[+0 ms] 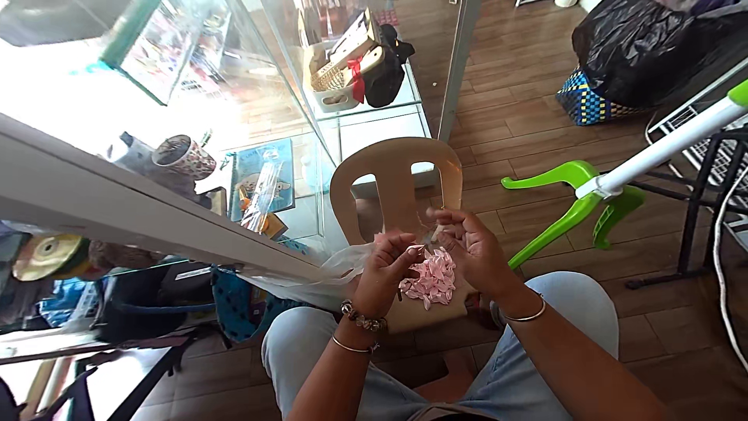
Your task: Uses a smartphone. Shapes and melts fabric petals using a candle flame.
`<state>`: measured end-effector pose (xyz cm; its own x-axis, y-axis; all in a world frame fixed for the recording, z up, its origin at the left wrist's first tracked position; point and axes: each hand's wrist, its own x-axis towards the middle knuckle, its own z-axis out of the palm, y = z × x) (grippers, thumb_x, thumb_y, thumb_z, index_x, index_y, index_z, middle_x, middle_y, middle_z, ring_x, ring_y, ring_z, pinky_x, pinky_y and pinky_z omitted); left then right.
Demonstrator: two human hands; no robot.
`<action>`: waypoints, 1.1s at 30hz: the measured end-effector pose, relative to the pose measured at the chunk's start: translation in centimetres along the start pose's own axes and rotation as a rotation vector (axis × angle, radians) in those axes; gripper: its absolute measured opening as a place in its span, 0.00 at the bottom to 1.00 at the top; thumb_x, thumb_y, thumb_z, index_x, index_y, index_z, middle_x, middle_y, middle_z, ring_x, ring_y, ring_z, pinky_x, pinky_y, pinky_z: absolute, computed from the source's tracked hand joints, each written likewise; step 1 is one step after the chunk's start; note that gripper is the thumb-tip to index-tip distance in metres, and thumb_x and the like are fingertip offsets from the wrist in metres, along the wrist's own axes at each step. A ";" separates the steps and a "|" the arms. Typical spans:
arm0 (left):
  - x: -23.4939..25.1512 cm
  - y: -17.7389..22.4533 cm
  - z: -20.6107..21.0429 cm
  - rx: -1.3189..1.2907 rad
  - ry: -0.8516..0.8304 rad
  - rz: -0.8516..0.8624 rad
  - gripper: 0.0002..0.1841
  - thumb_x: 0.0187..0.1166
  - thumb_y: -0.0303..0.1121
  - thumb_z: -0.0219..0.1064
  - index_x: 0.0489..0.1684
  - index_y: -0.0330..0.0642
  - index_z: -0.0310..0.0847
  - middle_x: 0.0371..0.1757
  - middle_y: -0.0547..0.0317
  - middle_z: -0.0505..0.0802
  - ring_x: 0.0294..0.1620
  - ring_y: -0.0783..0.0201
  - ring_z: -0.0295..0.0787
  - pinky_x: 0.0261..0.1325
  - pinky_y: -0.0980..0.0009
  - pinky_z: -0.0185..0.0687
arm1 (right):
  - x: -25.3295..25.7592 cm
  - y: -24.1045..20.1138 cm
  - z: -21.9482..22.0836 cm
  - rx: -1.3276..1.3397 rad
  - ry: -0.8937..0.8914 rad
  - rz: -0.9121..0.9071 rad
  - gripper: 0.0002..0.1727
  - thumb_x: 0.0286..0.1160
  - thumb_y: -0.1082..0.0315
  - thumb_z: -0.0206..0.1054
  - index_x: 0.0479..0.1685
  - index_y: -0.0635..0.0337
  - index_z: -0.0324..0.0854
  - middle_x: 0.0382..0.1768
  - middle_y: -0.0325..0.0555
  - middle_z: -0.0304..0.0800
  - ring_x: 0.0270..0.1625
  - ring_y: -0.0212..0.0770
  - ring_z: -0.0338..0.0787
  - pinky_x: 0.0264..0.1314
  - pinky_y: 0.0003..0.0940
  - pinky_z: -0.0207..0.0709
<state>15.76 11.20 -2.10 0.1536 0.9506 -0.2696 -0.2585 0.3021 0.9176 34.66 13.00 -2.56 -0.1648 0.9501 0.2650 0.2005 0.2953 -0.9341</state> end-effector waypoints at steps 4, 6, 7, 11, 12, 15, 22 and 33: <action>0.2 -0.4 0.0 0.015 -0.001 -0.001 0.13 0.82 0.19 0.63 0.61 0.37 0.80 0.45 0.55 0.93 0.42 0.65 0.93 0.44 0.71 0.91 | 0.3 0.0 -1.4 0.005 0.112 -0.030 0.25 0.82 0.68 0.65 0.78 0.61 0.73 0.77 0.47 0.79 0.69 0.37 0.86 0.68 0.34 0.82; 0.3 -0.6 0.0 0.026 -0.009 -0.002 0.13 0.81 0.18 0.64 0.61 0.37 0.80 0.45 0.56 0.93 0.42 0.66 0.93 0.45 0.71 0.91 | 0.2 0.0 -1.7 0.008 0.160 -0.040 0.24 0.81 0.68 0.66 0.76 0.63 0.74 0.75 0.49 0.81 0.70 0.38 0.85 0.69 0.34 0.81; 0.5 -0.8 0.1 0.036 -0.007 -0.003 0.13 0.81 0.18 0.64 0.60 0.37 0.80 0.45 0.56 0.93 0.42 0.66 0.93 0.45 0.71 0.91 | 0.1 -0.1 -1.8 0.011 0.173 -0.041 0.24 0.81 0.69 0.66 0.75 0.64 0.74 0.75 0.50 0.81 0.71 0.38 0.85 0.70 0.34 0.81; 1.8 -2.3 -0.3 0.358 -0.028 -0.042 0.14 0.79 0.20 0.68 0.60 0.36 0.79 0.43 0.59 0.90 0.38 0.71 0.88 0.44 0.73 0.88 | -0.2 -0.6 -2.2 -0.027 0.183 -0.001 0.22 0.83 0.68 0.64 0.74 0.64 0.74 0.75 0.51 0.81 0.70 0.37 0.86 0.68 0.32 0.82; 2.4 -3.2 -0.6 0.502 -0.055 -0.071 0.14 0.79 0.21 0.69 0.60 0.34 0.79 0.43 0.57 0.89 0.37 0.70 0.87 0.44 0.72 0.87 | -0.3 -0.7 -2.2 -0.043 0.175 0.019 0.22 0.84 0.68 0.64 0.75 0.63 0.74 0.75 0.51 0.81 0.70 0.38 0.86 0.67 0.32 0.82; 3.9 -6.0 -0.8 0.807 -0.159 -0.248 0.15 0.80 0.24 0.68 0.63 0.31 0.80 0.50 0.47 0.90 0.41 0.63 0.87 0.50 0.65 0.85 | -0.4 -0.9 -2.5 -0.091 0.146 0.057 0.22 0.85 0.65 0.63 0.75 0.60 0.75 0.77 0.48 0.79 0.68 0.38 0.86 0.61 0.33 0.83; 5.5 -8.5 -0.6 0.941 -0.133 -0.417 0.29 0.79 0.20 0.64 0.83 0.38 0.67 0.76 0.41 0.82 0.63 0.48 0.88 0.64 0.52 0.84 | -0.6 -1.0 -3.2 -0.135 0.183 0.096 0.20 0.87 0.65 0.60 0.74 0.58 0.76 0.75 0.46 0.80 0.55 0.36 0.88 0.43 0.30 0.83; 7.9 -10.6 -4.5 1.513 0.154 -0.331 0.24 0.83 0.30 0.62 0.80 0.45 0.74 0.85 0.41 0.73 0.71 0.33 0.82 0.69 0.34 0.77 | -1.7 -1.1 -3.9 -0.053 0.198 0.132 0.12 0.82 0.71 0.44 0.38 0.57 0.74 0.19 0.42 0.68 0.14 0.33 0.64 0.14 0.24 0.55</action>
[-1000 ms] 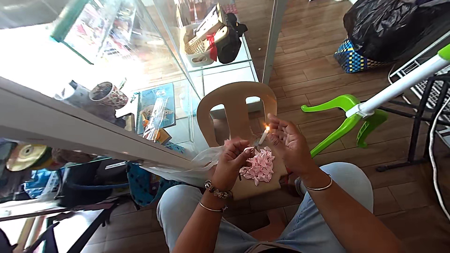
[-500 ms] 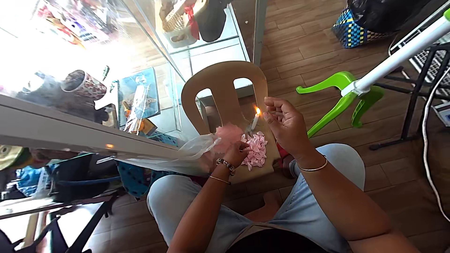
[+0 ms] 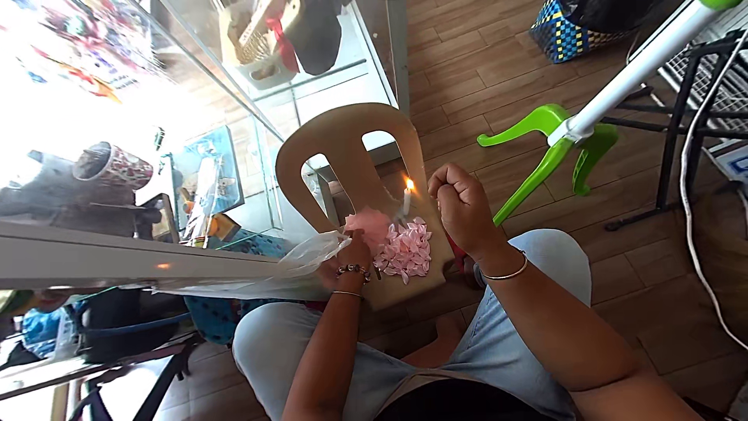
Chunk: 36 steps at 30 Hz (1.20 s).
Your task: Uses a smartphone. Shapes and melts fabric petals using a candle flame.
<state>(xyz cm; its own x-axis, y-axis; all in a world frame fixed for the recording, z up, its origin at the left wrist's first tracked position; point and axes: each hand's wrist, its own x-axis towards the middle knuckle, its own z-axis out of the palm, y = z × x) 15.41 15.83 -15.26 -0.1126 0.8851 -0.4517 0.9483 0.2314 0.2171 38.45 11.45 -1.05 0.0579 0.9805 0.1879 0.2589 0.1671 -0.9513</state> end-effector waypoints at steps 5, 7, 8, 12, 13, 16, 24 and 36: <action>0.3 0.1 0.9 0.072 0.087 0.049 0.24 0.83 0.33 0.64 0.80 0.46 0.76 0.81 0.38 0.77 0.74 0.33 0.78 0.73 0.35 0.72 | 0.1 0.0 0.2 -0.042 -0.014 -0.004 0.11 0.82 0.72 0.47 0.40 0.57 0.76 0.26 0.42 0.75 0.20 0.33 0.70 0.18 0.25 0.61; 0.3 0.5 0.8 0.080 0.128 0.115 0.23 0.85 0.33 0.63 0.80 0.46 0.77 0.81 0.39 0.77 0.72 0.32 0.80 0.71 0.34 0.73 | 0.3 -0.1 0.3 -0.059 -0.012 -0.028 0.11 0.80 0.73 0.48 0.40 0.57 0.77 0.29 0.42 0.76 0.22 0.32 0.71 0.20 0.24 0.62; 0.4 0.7 0.8 0.073 0.151 0.144 0.22 0.85 0.33 0.63 0.79 0.46 0.78 0.81 0.40 0.78 0.74 0.33 0.79 0.71 0.34 0.72 | 0.3 -0.1 0.4 -0.062 -0.014 -0.040 0.11 0.79 0.73 0.48 0.39 0.58 0.77 0.30 0.42 0.76 0.23 0.31 0.72 0.20 0.24 0.62; 1.3 0.7 1.6 0.086 0.155 0.131 0.23 0.88 0.37 0.60 0.81 0.46 0.76 0.82 0.43 0.77 0.78 0.36 0.75 0.71 0.35 0.73 | 0.1 -0.4 0.9 -0.067 -0.028 -0.048 0.10 0.79 0.74 0.49 0.38 0.58 0.76 0.33 0.42 0.78 0.26 0.32 0.74 0.23 0.24 0.65; 1.6 0.6 1.9 0.096 0.150 0.107 0.22 0.88 0.38 0.61 0.80 0.46 0.77 0.81 0.43 0.77 0.76 0.36 0.76 0.70 0.35 0.75 | 0.1 -0.4 1.0 -0.066 -0.033 -0.048 0.10 0.79 0.74 0.49 0.37 0.57 0.76 0.34 0.42 0.78 0.26 0.32 0.74 0.23 0.24 0.65; 2.2 0.5 2.1 0.091 0.153 0.073 0.18 0.86 0.40 0.64 0.70 0.46 0.84 0.76 0.42 0.81 0.70 0.34 0.81 0.64 0.34 0.78 | 0.3 -0.2 1.3 -0.074 -0.041 -0.040 0.10 0.79 0.74 0.50 0.38 0.58 0.77 0.34 0.42 0.78 0.26 0.32 0.74 0.22 0.24 0.65; 2.1 0.2 1.1 -0.182 0.195 0.100 0.17 0.90 0.34 0.58 0.70 0.40 0.85 0.77 0.42 0.82 0.78 0.40 0.77 0.79 0.40 0.68 | 1.0 0.7 1.8 -0.141 -0.131 -0.003 0.10 0.80 0.75 0.52 0.39 0.58 0.81 0.36 0.43 0.82 0.31 0.34 0.79 0.29 0.30 0.72; -8.2 -0.6 -5.5 -0.478 0.394 0.489 0.12 0.85 0.32 0.66 0.54 0.36 0.92 0.58 0.45 0.92 0.58 0.51 0.91 0.64 0.49 0.84 | 2.1 1.7 5.3 0.246 -0.487 0.716 0.18 0.89 0.55 0.60 0.62 0.61 0.76 0.45 0.46 0.87 0.37 0.34 0.87 0.38 0.27 0.79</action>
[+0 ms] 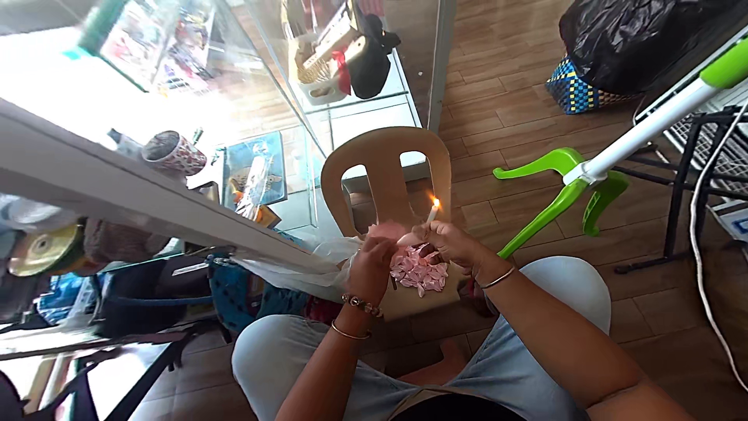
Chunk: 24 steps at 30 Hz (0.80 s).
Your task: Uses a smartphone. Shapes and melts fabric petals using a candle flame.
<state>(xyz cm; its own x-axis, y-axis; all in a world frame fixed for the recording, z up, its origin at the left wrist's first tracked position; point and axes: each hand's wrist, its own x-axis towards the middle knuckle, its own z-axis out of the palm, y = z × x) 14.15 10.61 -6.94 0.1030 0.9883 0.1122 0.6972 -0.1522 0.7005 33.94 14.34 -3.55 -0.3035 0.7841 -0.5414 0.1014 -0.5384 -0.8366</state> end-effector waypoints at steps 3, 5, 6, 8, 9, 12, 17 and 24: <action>-0.7 0.2 -0.7 0.128 0.026 0.066 0.23 0.79 0.36 0.73 0.71 0.38 0.84 0.70 0.41 0.87 0.64 0.41 0.88 0.63 0.41 0.84 | 0.1 -0.1 1.3 0.003 0.014 -0.007 0.07 0.84 0.68 0.66 0.50 0.62 0.78 0.35 0.42 0.88 0.31 0.29 0.85 0.30 0.21 0.75; -0.8 0.2 -0.8 0.251 0.091 0.198 0.31 0.71 0.40 0.79 0.75 0.40 0.80 0.71 0.39 0.85 0.65 0.36 0.87 0.57 0.39 0.85 | 0.3 -0.2 1.8 0.015 0.033 -0.003 0.07 0.84 0.68 0.67 0.49 0.63 0.78 0.34 0.42 0.89 0.31 0.29 0.85 0.30 0.21 0.75; -0.9 0.1 -0.7 0.290 0.120 0.254 0.29 0.71 0.40 0.79 0.73 0.41 0.82 0.68 0.39 0.88 0.62 0.37 0.88 0.54 0.40 0.86 | 0.3 -0.2 2.1 0.033 0.035 0.002 0.07 0.84 0.68 0.67 0.49 0.63 0.78 0.34 0.42 0.89 0.29 0.29 0.86 0.28 0.21 0.75; -1.1 -0.2 -0.5 0.322 0.172 0.321 0.17 0.76 0.34 0.74 0.61 0.41 0.90 0.56 0.43 0.93 0.55 0.40 0.92 0.49 0.44 0.87 | 0.3 -0.3 2.6 0.088 0.017 0.012 0.06 0.84 0.68 0.66 0.48 0.63 0.78 0.33 0.42 0.90 0.28 0.29 0.85 0.25 0.20 0.73; -1.1 -0.2 -0.5 0.329 0.192 0.330 0.11 0.78 0.31 0.71 0.54 0.42 0.92 0.51 0.45 0.95 0.51 0.43 0.93 0.48 0.47 0.88 | 0.2 -0.4 2.8 0.114 0.000 0.015 0.06 0.84 0.69 0.66 0.48 0.63 0.78 0.33 0.42 0.90 0.27 0.28 0.85 0.24 0.19 0.73; -1.2 0.0 -1.0 0.291 0.189 0.264 0.08 0.80 0.29 0.68 0.47 0.42 0.94 0.45 0.48 0.95 0.46 0.47 0.95 0.47 0.49 0.90 | 0.1 -0.6 3.0 0.141 -0.059 0.009 0.05 0.81 0.71 0.68 0.47 0.62 0.80 0.34 0.42 0.91 0.29 0.28 0.87 0.25 0.19 0.74; -0.4 1.7 -4.3 -0.114 -0.223 -0.132 0.12 0.83 0.37 0.70 0.54 0.39 0.91 0.48 0.53 0.95 0.51 0.61 0.92 0.63 0.58 0.84 | -0.1 -0.7 2.4 0.004 -0.104 -0.082 0.05 0.76 0.74 0.72 0.45 0.63 0.85 0.35 0.42 0.94 0.31 0.27 0.89 0.26 0.19 0.76; -0.1 1.6 -4.9 -0.579 -0.371 -0.352 0.08 0.83 0.29 0.69 0.52 0.36 0.88 0.36 0.64 0.93 0.27 0.79 0.84 0.31 0.82 0.79 | -0.5 -0.7 1.3 -0.121 -0.091 -0.197 0.04 0.75 0.74 0.74 0.43 0.64 0.86 0.32 0.39 0.93 0.28 0.25 0.86 0.26 0.18 0.75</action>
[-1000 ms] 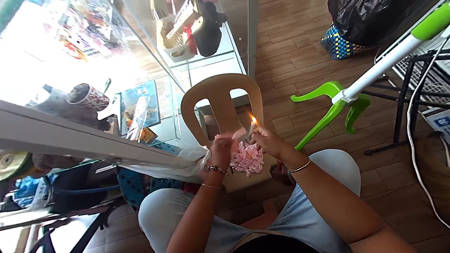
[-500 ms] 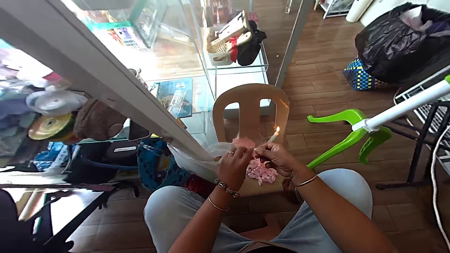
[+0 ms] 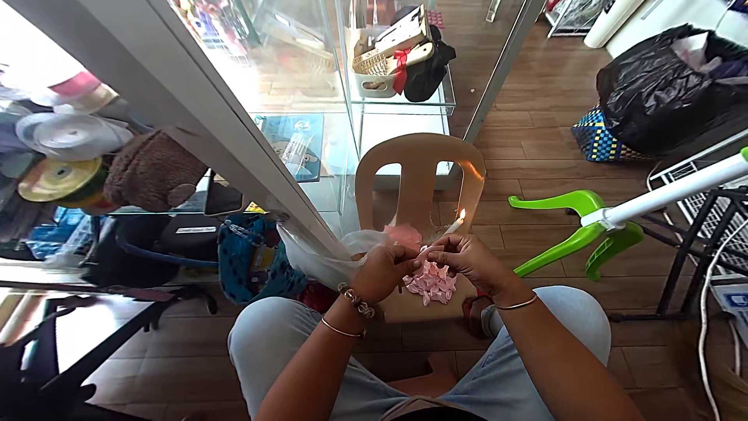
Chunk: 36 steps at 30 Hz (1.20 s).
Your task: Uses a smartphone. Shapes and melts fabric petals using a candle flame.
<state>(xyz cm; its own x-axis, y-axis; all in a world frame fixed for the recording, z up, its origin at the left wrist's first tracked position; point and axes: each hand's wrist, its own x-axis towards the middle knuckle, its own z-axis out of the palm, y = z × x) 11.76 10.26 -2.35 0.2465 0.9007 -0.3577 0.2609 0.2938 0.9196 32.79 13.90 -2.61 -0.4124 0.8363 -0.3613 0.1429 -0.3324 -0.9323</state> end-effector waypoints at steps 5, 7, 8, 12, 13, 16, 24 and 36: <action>0.2 -0.2 0.7 -0.126 0.075 -0.032 0.08 0.85 0.30 0.66 0.47 0.35 0.88 0.36 0.61 0.93 0.33 0.75 0.88 0.35 0.78 0.83 | -0.3 1.1 0.4 -0.284 0.097 -0.313 0.07 0.73 0.68 0.75 0.43 0.62 0.90 0.36 0.36 0.92 0.35 0.21 0.85 0.40 0.18 0.79; 0.3 -0.1 1.2 -0.267 0.142 -0.091 0.08 0.86 0.30 0.65 0.47 0.34 0.87 0.38 0.58 0.93 0.36 0.71 0.90 0.39 0.75 0.86 | -0.4 2.2 1.0 -0.474 0.163 -0.564 0.09 0.75 0.65 0.73 0.44 0.60 0.92 0.43 0.41 0.93 0.43 0.27 0.88 0.47 0.23 0.83; 0.4 0.0 1.4 -0.359 0.166 -0.126 0.08 0.86 0.29 0.64 0.47 0.33 0.87 0.37 0.57 0.93 0.35 0.69 0.90 0.40 0.74 0.86 | -0.4 2.6 1.3 -0.560 0.193 -0.653 0.09 0.76 0.65 0.71 0.45 0.59 0.94 0.46 0.44 0.93 0.45 0.32 0.89 0.49 0.28 0.83; 0.6 0.3 1.5 -0.670 0.158 -0.223 0.09 0.90 0.29 0.57 0.48 0.35 0.83 0.34 0.57 0.90 0.32 0.67 0.89 0.41 0.71 0.89 | -0.3 3.2 2.1 -0.818 0.292 -0.780 0.11 0.78 0.65 0.67 0.47 0.52 0.96 0.49 0.46 0.92 0.52 0.45 0.89 0.54 0.42 0.85; 0.6 0.3 1.4 -0.707 0.148 -0.226 0.10 0.91 0.30 0.56 0.47 0.35 0.83 0.34 0.57 0.91 0.32 0.66 0.90 0.41 0.71 0.90 | -0.2 3.3 2.1 -0.840 0.302 -0.783 0.11 0.78 0.65 0.66 0.48 0.51 0.96 0.49 0.46 0.91 0.52 0.46 0.89 0.53 0.42 0.85; 0.6 0.2 1.3 -0.726 0.111 -0.197 0.08 0.90 0.28 0.57 0.48 0.34 0.82 0.35 0.56 0.91 0.33 0.66 0.91 0.45 0.70 0.91 | -0.2 3.2 2.0 -0.839 0.303 -0.779 0.13 0.78 0.64 0.65 0.50 0.53 0.95 0.50 0.47 0.90 0.54 0.46 0.88 0.54 0.42 0.84; 0.3 0.7 1.5 -0.688 0.114 -0.171 0.06 0.83 0.18 0.62 0.51 0.32 0.81 0.37 0.56 0.92 0.36 0.66 0.92 0.46 0.72 0.91 | -0.3 2.7 1.9 -0.504 0.176 -0.594 0.19 0.77 0.67 0.58 0.59 0.58 0.91 0.54 0.46 0.85 0.47 0.32 0.83 0.46 0.27 0.80; 0.6 1.1 2.1 -0.718 0.259 -0.094 0.05 0.83 0.19 0.63 0.49 0.33 0.81 0.36 0.55 0.92 0.35 0.66 0.92 0.46 0.71 0.91 | 0.3 0.3 3.6 0.284 0.232 -0.055 0.03 0.78 0.75 0.70 0.43 0.66 0.85 0.35 0.45 0.90 0.37 0.35 0.89 0.40 0.27 0.85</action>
<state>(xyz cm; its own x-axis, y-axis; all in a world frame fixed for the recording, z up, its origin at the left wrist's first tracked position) 14.14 10.46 -1.89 0.0036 0.8820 -0.4712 -0.4216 0.4286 0.7991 29.43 12.51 -2.95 -0.1931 0.9220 -0.3355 -0.1427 -0.3647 -0.9201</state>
